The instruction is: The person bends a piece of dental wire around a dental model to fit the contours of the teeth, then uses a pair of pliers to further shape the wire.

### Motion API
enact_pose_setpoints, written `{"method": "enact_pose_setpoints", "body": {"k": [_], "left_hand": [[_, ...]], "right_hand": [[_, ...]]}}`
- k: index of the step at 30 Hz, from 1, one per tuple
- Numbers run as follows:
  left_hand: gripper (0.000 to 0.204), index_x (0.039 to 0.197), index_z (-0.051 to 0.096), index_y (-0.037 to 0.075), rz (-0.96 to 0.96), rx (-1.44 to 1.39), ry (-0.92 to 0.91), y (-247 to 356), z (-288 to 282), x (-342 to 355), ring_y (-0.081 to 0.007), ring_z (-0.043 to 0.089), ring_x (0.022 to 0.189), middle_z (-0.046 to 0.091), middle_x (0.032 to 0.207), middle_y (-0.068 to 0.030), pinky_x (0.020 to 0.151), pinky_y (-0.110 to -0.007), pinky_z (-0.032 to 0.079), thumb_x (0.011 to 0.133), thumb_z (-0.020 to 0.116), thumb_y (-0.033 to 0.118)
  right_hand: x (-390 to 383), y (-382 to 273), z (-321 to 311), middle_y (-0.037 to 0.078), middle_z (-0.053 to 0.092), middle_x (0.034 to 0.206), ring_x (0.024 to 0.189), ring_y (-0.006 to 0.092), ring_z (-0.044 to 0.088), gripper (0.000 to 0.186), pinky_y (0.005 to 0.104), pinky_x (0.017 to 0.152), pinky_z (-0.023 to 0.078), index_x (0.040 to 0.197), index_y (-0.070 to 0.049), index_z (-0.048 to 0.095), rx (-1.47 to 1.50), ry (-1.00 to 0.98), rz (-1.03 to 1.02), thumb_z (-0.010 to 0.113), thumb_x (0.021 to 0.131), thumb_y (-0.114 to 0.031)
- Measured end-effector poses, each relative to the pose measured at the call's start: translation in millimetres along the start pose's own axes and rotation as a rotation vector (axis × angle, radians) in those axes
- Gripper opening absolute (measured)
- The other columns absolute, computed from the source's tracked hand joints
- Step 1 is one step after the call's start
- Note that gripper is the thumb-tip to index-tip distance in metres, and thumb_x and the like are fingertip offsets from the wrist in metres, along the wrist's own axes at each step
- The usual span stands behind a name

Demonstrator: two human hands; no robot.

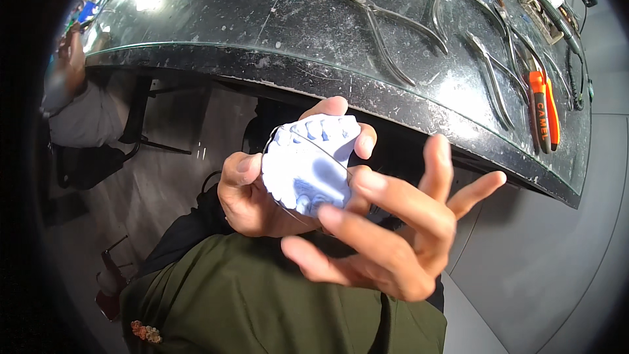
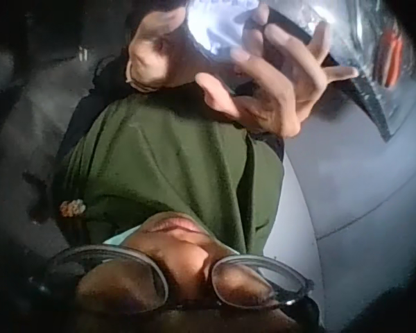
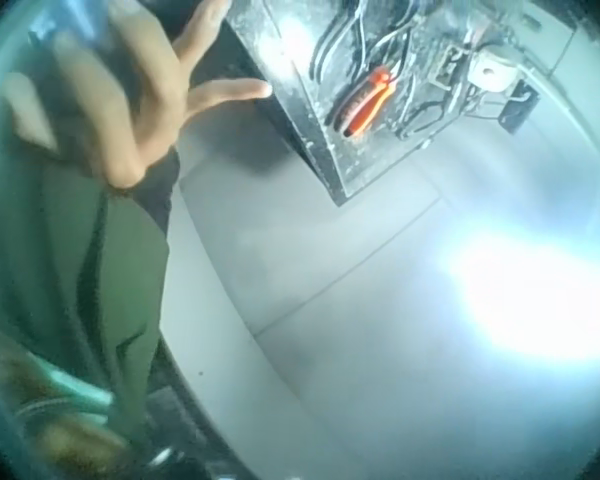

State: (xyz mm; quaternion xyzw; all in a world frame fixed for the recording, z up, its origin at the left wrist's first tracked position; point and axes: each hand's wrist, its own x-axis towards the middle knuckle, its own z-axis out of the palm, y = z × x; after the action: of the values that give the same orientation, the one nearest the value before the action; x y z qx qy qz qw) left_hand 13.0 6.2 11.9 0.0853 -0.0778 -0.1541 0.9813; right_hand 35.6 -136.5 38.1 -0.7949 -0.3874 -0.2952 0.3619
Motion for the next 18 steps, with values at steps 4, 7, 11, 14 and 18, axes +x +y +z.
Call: {"method": "enact_pose_setpoints", "body": {"k": [4, 7, 11, 14, 18], "left_hand": [[0.070, 0.135, 0.025, 0.011, 0.063, -0.022, -0.061, 0, -5, -4, -0.0265, 0.043, 0.103, 0.029, 0.122, -0.0192, 0.086, -0.038, 0.041, 0.076, 0.051, 0.039], [0.070, 0.135, 0.027, 0.011, 0.088, 0.025, 0.019, 0, -3, -3, -0.0263, 0.043, 0.102, 0.030, 0.121, -0.0193, 0.085, -0.037, 0.041, 0.076, 0.051, 0.040], [0.069, 0.134, 0.027, 0.011, 0.124, 0.057, 0.001, -2, -3, -2, -0.0257, 0.043, 0.099, 0.031, 0.120, -0.0185, 0.084, -0.035, 0.041, 0.076, 0.050, 0.039], [0.068, 0.134, 0.027, 0.011, 0.164, 0.113, 0.014, -1, -2, -3, -0.0258, 0.043, 0.099, 0.031, 0.121, -0.0174, 0.084, -0.035, 0.041, 0.076, 0.050, 0.038], [0.067, 0.134, 0.023, 0.015, 0.185, 0.342, 0.117, 2, 9, -4, -0.0240, 0.046, 0.092, 0.031, 0.119, -0.0148, 0.078, -0.032, 0.039, 0.076, 0.049, 0.033]], "right_hand": [[4, -7, 12, 0.012, 0.052, 0.097, 0.114, 0.0496, 0.038, 0.030, 0.0573, 0.103, 0.003, 0.081, -0.010, 0.061, 0.038, -0.016, 0.020, 0.071, 0.063, -0.031], [5, -7, 14, 0.013, 0.054, 0.097, 0.113, 0.0489, 0.039, 0.020, 0.0571, 0.103, 0.000, 0.078, -0.009, 0.062, 0.069, -0.040, 0.075, 0.067, 0.063, -0.022], [6, -3, 15, 0.013, 0.054, 0.096, 0.109, 0.0473, 0.045, 0.018, 0.0575, 0.103, 0.000, 0.077, -0.007, 0.063, 0.136, -0.010, 0.049, 0.063, 0.062, -0.015], [11, -3, 9, 0.013, 0.054, 0.094, 0.106, 0.0452, 0.048, 0.020, 0.0561, 0.103, 0.000, 0.079, -0.005, 0.062, 0.150, -0.107, 0.063, 0.065, 0.063, -0.017], [4, 7, 2, 0.014, 0.052, 0.092, 0.104, 0.0431, 0.050, 0.034, 0.0514, 0.105, 0.001, 0.087, -0.003, 0.057, 0.170, -0.014, 0.020, 0.068, 0.066, -0.026]]}}
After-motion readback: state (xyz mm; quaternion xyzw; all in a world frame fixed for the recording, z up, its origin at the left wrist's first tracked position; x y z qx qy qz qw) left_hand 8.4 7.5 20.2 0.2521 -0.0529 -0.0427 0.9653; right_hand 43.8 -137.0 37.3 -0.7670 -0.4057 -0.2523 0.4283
